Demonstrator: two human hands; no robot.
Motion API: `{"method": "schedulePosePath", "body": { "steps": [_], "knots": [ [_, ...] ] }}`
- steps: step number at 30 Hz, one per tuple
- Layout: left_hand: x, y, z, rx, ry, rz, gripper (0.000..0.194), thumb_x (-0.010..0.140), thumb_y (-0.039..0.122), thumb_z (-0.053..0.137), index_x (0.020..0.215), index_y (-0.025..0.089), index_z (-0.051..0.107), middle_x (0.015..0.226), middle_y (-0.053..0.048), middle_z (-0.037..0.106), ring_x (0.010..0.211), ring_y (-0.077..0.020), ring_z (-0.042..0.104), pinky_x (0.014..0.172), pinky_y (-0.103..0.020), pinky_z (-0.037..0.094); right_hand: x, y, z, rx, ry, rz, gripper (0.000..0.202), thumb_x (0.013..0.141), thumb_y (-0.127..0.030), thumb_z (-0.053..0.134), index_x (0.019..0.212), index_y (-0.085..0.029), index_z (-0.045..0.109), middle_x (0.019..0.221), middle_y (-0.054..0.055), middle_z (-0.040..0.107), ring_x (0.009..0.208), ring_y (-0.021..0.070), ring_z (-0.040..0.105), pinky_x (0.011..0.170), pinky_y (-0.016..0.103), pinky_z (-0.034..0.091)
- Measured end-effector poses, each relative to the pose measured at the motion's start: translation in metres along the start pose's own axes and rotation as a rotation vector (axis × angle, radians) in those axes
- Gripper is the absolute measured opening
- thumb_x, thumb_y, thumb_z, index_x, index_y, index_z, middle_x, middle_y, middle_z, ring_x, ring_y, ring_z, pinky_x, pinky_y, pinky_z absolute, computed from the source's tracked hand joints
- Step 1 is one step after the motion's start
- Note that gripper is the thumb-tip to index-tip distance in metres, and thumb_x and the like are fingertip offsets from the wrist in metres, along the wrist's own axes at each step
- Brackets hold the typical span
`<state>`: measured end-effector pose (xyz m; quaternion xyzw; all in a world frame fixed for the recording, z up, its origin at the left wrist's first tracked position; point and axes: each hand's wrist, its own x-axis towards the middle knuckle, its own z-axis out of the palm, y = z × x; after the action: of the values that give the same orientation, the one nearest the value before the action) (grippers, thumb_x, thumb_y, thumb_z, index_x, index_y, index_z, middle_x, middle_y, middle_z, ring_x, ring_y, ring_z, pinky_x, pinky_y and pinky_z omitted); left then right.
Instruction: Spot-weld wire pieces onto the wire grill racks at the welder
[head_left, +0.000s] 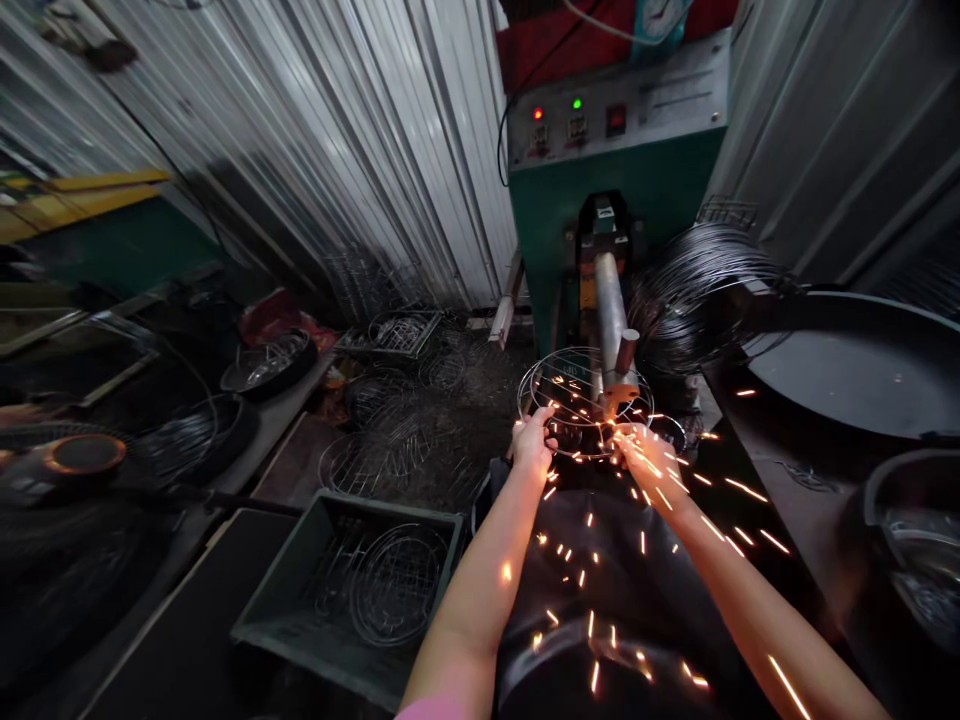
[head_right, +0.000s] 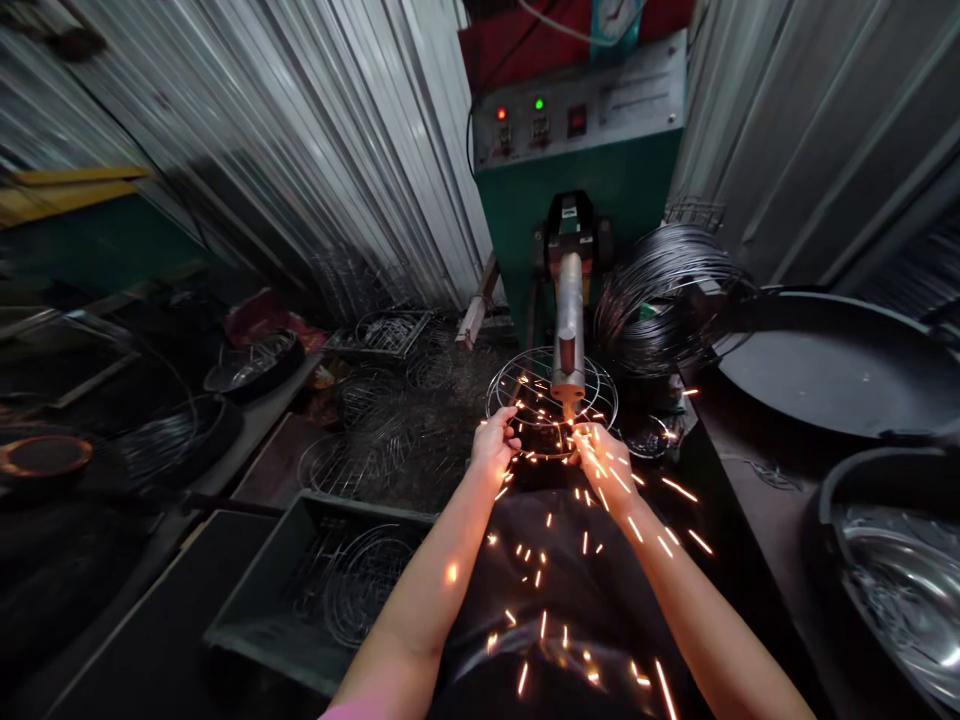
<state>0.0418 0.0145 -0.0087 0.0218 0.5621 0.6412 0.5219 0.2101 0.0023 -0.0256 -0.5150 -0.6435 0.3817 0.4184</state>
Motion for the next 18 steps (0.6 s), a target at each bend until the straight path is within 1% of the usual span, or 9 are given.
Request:
{"method": "schedulePosePath", "body": {
  "steps": [3, 5, 6, 8, 10, 11, 12, 14, 18],
  "knots": [
    [0.005, 0.007, -0.009, 0.071, -0.016, -0.024, 0.037, 0.050, 0.031, 0.079, 0.069, 0.016, 0.051, 0.060, 0.005, 0.042, 0.048, -0.0049, 0.041, 0.043, -0.018, 0.033, -0.014, 0.008, -0.011, 0.044, 0.068, 0.043, 0.035, 0.079, -0.044, 0.051, 0.099, -0.017, 0.061, 0.073, 0.006, 0.065, 0.061, 0.0191, 0.062, 0.060, 0.032, 0.051],
    [0.015, 0.021, -0.013, 0.150, -0.015, -0.066, 0.038, 0.053, 0.041, 0.077, 0.074, 0.017, 0.056, 0.064, 0.002, 0.047, 0.056, -0.0088, 0.046, 0.050, -0.022, 0.041, -0.032, 0.025, -0.025, 0.062, 0.132, 0.105, 0.040, 0.076, -0.046, 0.053, 0.103, -0.017, 0.061, 0.075, 0.006, 0.065, 0.062, 0.0188, 0.061, 0.060, 0.031, 0.051],
    [0.022, 0.030, -0.014, 0.198, -0.022, -0.085, 0.038, 0.054, 0.044, 0.076, 0.075, 0.018, 0.057, 0.066, 0.001, 0.048, 0.059, -0.0108, 0.048, 0.054, -0.025, 0.043, -0.043, 0.037, -0.033, 0.078, 0.126, 0.160, 0.041, 0.074, -0.046, 0.054, 0.104, -0.017, 0.062, 0.075, 0.005, 0.065, 0.060, 0.0182, 0.060, 0.057, 0.030, 0.050],
    [0.038, 0.049, -0.011, 0.309, -0.076, -0.107, 0.036, 0.055, 0.043, 0.076, 0.075, 0.018, 0.060, 0.067, -0.001, 0.051, 0.063, -0.0133, 0.050, 0.057, -0.028, 0.046, -0.063, 0.066, -0.045, 0.096, 0.025, 0.296, 0.040, 0.067, -0.044, 0.057, 0.095, -0.017, 0.064, 0.068, 0.005, 0.064, 0.053, 0.0178, 0.057, 0.049, 0.029, 0.047],
    [0.054, 0.066, -0.006, 0.445, -0.196, -0.140, 0.031, 0.054, 0.034, 0.078, 0.072, 0.016, 0.060, 0.066, -0.003, 0.053, 0.062, -0.0139, 0.051, 0.059, -0.030, 0.047, -0.079, 0.094, -0.050, 0.082, -0.095, 0.440, 0.035, 0.059, -0.042, 0.058, 0.083, -0.018, 0.065, 0.059, 0.004, 0.062, 0.047, 0.0181, 0.055, 0.044, 0.029, 0.045],
    [0.059, 0.071, -0.004, 0.506, -0.255, -0.157, 0.029, 0.053, 0.028, 0.079, 0.070, 0.015, 0.060, 0.064, -0.003, 0.053, 0.060, -0.0135, 0.051, 0.059, -0.031, 0.048, -0.084, 0.105, -0.050, 0.066, -0.110, 0.464, 0.034, 0.057, -0.041, 0.057, 0.081, -0.019, 0.065, 0.059, 0.004, 0.063, 0.047, 0.0182, 0.055, 0.046, 0.030, 0.045],
    [0.063, 0.074, -0.003, 0.554, -0.301, -0.172, 0.027, 0.053, 0.025, 0.079, 0.068, 0.014, 0.059, 0.062, -0.003, 0.053, 0.057, -0.0129, 0.050, 0.058, -0.032, 0.048, -0.087, 0.113, -0.050, 0.042, -0.113, 0.479, 0.033, 0.056, -0.040, 0.056, 0.081, -0.019, 0.064, 0.059, 0.004, 0.063, 0.047, 0.0184, 0.055, 0.047, 0.030, 0.045],
    [0.063, 0.074, -0.007, 0.593, -0.341, -0.190, 0.026, 0.053, 0.023, 0.079, 0.063, 0.013, 0.057, 0.058, -0.002, 0.051, 0.052, -0.0114, 0.049, 0.055, -0.032, 0.049, -0.089, 0.120, -0.048, -0.016, -0.061, 0.473, 0.033, 0.057, -0.041, 0.053, 0.082, -0.021, 0.062, 0.061, 0.003, 0.064, 0.050, 0.0190, 0.057, 0.051, 0.031, 0.046],
    [0.046, 0.059, -0.033, 0.504, -0.297, -0.188, 0.031, 0.051, 0.026, 0.081, 0.064, 0.013, 0.056, 0.057, 0.000, 0.050, 0.049, -0.0088, 0.047, 0.054, -0.031, 0.050, -0.085, 0.119, -0.045, -0.108, 0.069, 0.475, 0.032, 0.061, -0.041, 0.048, 0.086, -0.022, 0.055, 0.056, 0.000, 0.061, 0.050, 0.0196, 0.057, 0.051, 0.031, 0.044]
  ]
}}
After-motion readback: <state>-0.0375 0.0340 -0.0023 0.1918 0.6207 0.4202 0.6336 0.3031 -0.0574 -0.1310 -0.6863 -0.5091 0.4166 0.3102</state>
